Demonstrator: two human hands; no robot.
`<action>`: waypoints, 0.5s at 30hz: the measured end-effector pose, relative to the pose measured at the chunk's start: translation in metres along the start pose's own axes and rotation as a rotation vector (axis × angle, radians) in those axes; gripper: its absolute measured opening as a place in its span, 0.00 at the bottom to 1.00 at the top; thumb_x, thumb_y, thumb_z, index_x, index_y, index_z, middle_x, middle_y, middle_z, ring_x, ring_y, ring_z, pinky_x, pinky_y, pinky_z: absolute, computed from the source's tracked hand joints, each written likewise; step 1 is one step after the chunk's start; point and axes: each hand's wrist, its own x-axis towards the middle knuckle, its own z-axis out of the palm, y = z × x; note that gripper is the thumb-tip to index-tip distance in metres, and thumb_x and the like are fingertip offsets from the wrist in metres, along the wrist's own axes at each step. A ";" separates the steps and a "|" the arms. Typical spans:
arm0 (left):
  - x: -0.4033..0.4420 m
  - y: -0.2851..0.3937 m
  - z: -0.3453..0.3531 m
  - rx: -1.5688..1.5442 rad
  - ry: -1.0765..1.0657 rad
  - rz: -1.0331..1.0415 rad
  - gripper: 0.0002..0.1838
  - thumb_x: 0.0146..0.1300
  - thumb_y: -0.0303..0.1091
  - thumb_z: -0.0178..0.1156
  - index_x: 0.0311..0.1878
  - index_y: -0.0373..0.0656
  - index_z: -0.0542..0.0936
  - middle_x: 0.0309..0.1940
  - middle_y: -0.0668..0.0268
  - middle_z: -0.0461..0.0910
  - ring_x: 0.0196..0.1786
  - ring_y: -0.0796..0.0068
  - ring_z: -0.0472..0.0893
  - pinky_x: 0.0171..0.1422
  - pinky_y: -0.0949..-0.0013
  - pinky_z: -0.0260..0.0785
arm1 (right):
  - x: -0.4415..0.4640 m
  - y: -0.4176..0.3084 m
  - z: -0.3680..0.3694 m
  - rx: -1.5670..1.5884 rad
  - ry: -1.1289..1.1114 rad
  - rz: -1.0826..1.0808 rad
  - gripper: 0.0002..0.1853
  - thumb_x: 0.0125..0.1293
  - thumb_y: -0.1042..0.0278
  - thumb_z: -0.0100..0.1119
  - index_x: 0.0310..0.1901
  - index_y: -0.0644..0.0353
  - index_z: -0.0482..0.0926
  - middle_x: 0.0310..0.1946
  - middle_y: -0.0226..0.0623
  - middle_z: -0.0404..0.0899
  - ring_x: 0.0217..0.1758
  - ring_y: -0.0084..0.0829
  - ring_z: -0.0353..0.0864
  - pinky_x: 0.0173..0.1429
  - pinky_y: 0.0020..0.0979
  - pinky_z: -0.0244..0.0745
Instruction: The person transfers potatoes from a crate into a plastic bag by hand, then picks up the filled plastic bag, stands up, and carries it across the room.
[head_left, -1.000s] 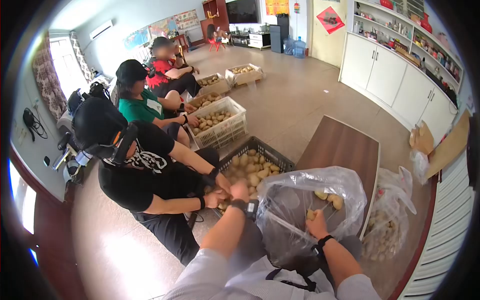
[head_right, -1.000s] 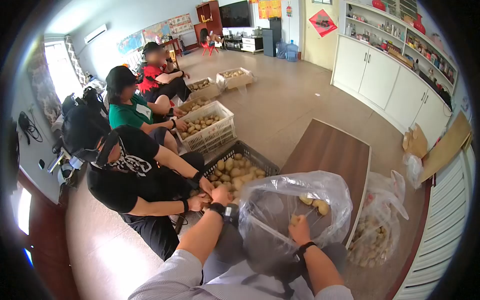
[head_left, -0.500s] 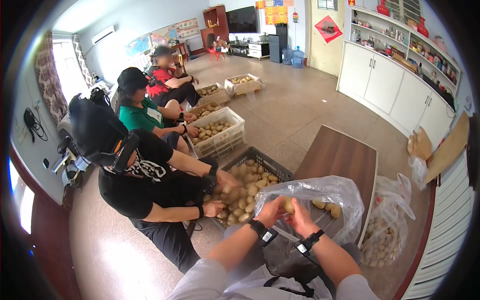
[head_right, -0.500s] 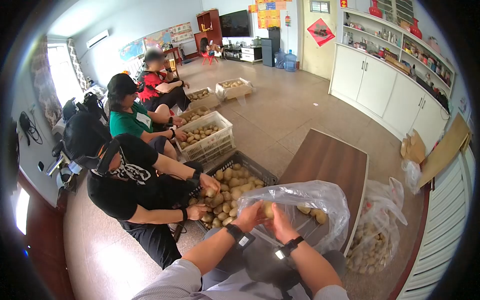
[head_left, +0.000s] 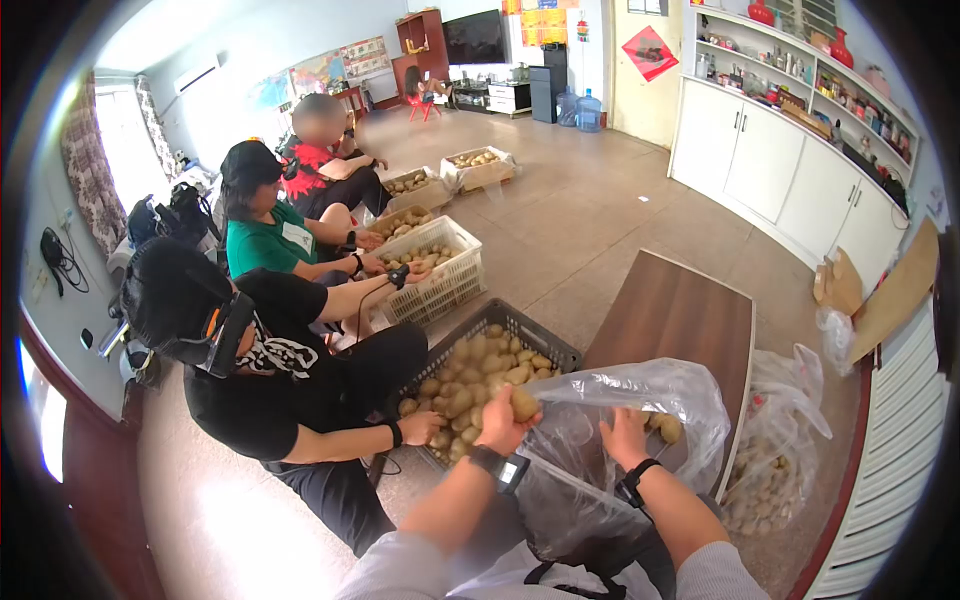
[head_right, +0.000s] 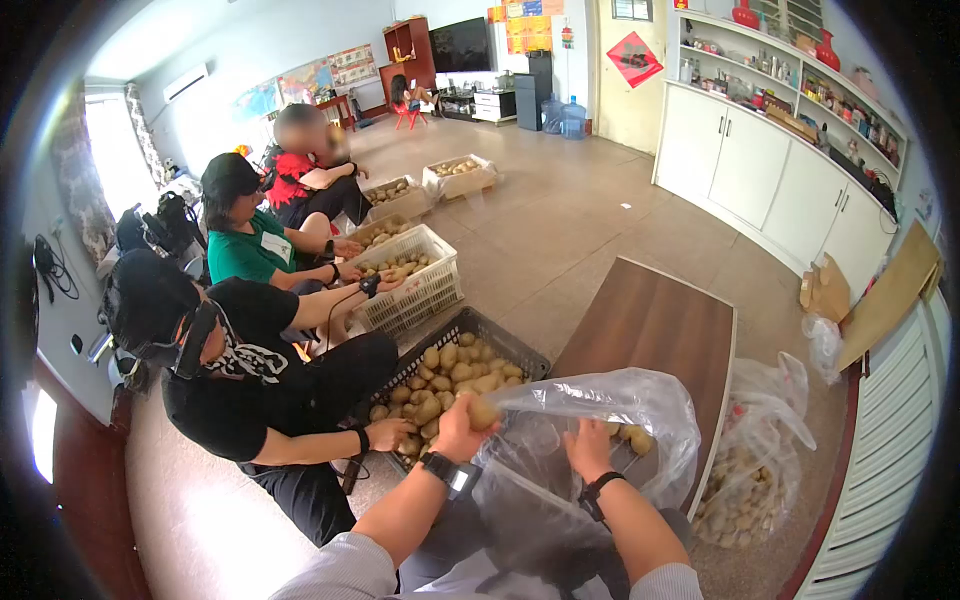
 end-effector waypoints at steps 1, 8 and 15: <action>0.004 0.003 -0.006 -0.014 0.065 0.061 0.18 0.72 0.45 0.50 0.55 0.42 0.70 0.47 0.56 0.78 0.43 0.56 0.80 0.38 0.54 0.77 | 0.004 0.012 -0.003 0.000 0.004 0.004 0.20 0.58 0.57 0.63 0.47 0.62 0.78 0.46 0.54 0.79 0.53 0.57 0.74 0.59 0.51 0.67; 0.068 0.019 -0.081 -0.084 0.377 0.134 0.19 0.71 0.47 0.51 0.56 0.45 0.71 0.51 0.57 0.75 0.47 0.55 0.77 0.39 0.50 0.77 | 0.022 0.068 0.002 -0.236 -0.481 0.229 0.26 0.58 0.62 0.62 0.58 0.62 0.74 0.56 0.56 0.74 0.62 0.54 0.72 0.64 0.47 0.68; 0.086 0.022 -0.100 -0.047 0.580 0.067 0.18 0.71 0.49 0.52 0.57 0.52 0.71 0.52 0.61 0.71 0.50 0.54 0.73 0.37 0.47 0.78 | 0.015 0.071 0.012 -0.268 -0.658 0.175 0.20 0.57 0.67 0.58 0.52 0.60 0.74 0.56 0.59 0.72 0.58 0.55 0.73 0.59 0.49 0.71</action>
